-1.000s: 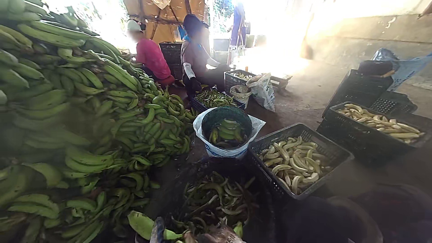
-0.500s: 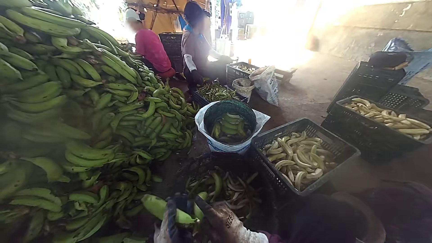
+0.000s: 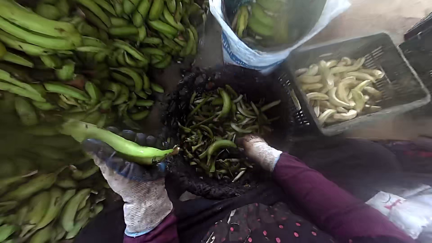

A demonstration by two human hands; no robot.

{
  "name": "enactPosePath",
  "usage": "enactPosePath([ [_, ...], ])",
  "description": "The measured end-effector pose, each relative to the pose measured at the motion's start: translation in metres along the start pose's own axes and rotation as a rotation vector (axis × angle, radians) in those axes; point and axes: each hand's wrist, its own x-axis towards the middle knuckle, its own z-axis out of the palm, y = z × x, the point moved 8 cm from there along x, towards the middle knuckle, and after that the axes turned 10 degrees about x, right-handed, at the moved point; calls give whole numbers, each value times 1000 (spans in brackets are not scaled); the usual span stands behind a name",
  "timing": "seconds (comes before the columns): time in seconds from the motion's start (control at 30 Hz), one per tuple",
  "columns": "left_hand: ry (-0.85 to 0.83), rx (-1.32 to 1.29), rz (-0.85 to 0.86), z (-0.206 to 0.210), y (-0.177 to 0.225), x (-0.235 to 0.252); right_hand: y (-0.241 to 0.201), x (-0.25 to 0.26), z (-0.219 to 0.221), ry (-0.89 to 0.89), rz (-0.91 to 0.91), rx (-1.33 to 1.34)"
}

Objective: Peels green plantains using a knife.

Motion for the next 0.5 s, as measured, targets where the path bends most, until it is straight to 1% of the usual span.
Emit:
enactPosePath([
  [0.03,0,3,-6,-1,-1,0,-16,-5,3,-61,-10,-24],
  [0.07,12,19,-6,-2,-2,0,-38,-16,0,-157,26,-37],
  [0.1,37,35,-9,-2,-3,2,-49,-20,0,-209,74,-83],
  [0.13,48,30,-10,-5,-4,3,-46,-16,6,-180,85,-148],
  [0.17,60,21,-7,-11,-7,4,-30,-5,19,-127,83,-212],
  [0.2,77,34,4,-14,-7,6,-13,5,33,-160,117,-271],
  [0.23,111,63,15,-16,-6,8,0,10,44,-235,151,-327],
  [0.27,133,87,14,-15,-6,9,9,13,52,-317,171,-370],
  [0.3,128,88,11,-14,-7,10,13,11,55,-364,174,-373],
  [0.33,116,82,0,-11,-9,11,15,11,56,-369,175,-350],
  [0.4,111,41,-31,-7,-13,11,20,19,51,-276,154,-221],
  [0.43,110,23,-43,-5,-14,12,19,22,45,-213,117,-126],
  [0.5,117,53,-11,-1,-9,13,13,25,31,-114,12,66],
])
